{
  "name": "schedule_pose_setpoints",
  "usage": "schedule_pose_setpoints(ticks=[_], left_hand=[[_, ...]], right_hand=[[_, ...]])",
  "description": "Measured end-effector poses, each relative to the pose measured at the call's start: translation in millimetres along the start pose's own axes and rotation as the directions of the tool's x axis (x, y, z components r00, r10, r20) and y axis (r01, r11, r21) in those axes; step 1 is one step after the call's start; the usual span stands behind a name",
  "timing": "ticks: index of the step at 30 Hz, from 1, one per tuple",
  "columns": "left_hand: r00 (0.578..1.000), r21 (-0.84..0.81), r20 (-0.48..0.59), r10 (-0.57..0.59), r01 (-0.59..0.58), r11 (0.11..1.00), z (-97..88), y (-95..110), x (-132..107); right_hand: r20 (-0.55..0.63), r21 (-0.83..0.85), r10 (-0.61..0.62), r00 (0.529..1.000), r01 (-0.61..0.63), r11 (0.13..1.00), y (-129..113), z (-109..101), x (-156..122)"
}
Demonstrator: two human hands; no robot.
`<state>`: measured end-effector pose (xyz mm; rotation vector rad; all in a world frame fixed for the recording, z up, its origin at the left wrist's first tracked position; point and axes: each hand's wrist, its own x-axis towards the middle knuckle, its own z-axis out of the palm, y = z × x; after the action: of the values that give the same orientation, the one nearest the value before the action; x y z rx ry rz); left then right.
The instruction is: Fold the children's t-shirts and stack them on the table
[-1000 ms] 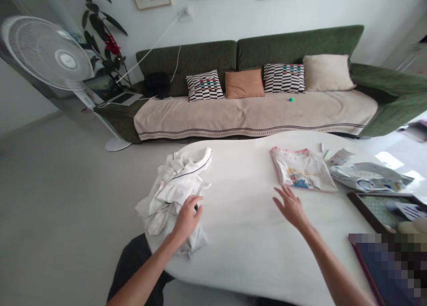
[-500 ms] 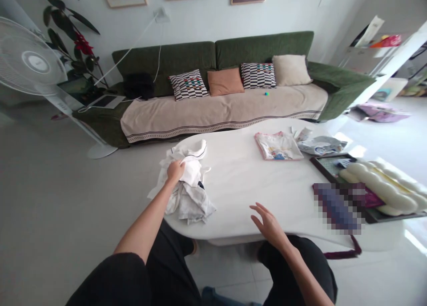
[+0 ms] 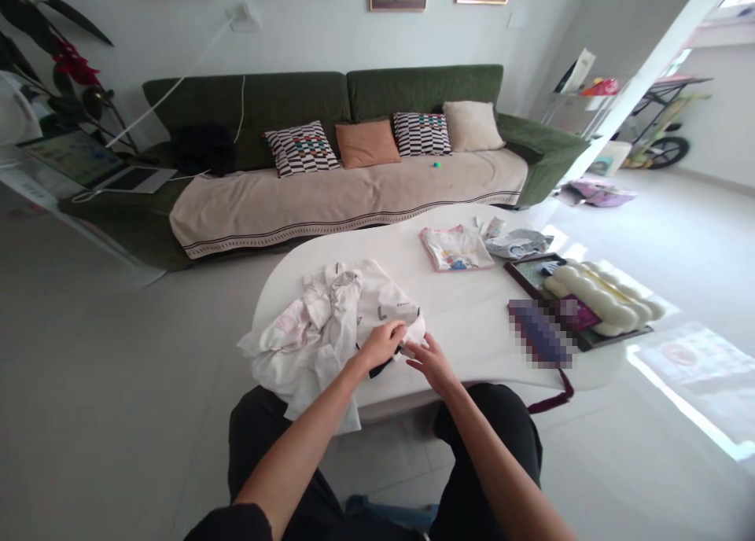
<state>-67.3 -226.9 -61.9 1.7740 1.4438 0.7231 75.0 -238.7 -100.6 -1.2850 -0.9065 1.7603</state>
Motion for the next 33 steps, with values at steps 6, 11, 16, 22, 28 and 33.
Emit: schedule_pose_setpoints(ticks=[6, 11, 16, 22, 28, 33], left_hand=[[0.940, 0.470, -0.227, -0.255, 0.335, 0.817, -21.5, -55, -70], [0.910, 0.579, -0.209, -0.357, 0.409, 0.705, -22.4, -97, -92], [0.898, 0.633, -0.278, -0.339, 0.437, 0.638, -39.3, -118, -50], [0.837, 0.556, -0.365, -0.407, 0.547, 0.626, -72.3, -121, -1], [0.902, 0.438, -0.421, -0.091, 0.291, 0.850, -20.0, -47, -4], [0.892, 0.396, -0.440, -0.106, 0.298, 0.869, 37.2, -8, 21]], right_hand=[[0.023, -0.194, -0.152, 0.988, 0.154, 0.969, 6, -31, 5], [0.083, -0.658, -0.424, 0.902, 0.369, 0.656, -11, -24, 17], [0.022, -0.755, -0.510, 0.860, 0.349, 0.555, -45, -18, 42], [-0.011, -0.735, -0.595, 0.804, 0.397, 0.550, -121, -8, 57], [0.069, -0.844, -0.684, 0.727, 0.407, 0.348, -178, 21, 55], [0.053, -0.868, -0.676, 0.735, 0.369, 0.333, -205, 35, 45]])
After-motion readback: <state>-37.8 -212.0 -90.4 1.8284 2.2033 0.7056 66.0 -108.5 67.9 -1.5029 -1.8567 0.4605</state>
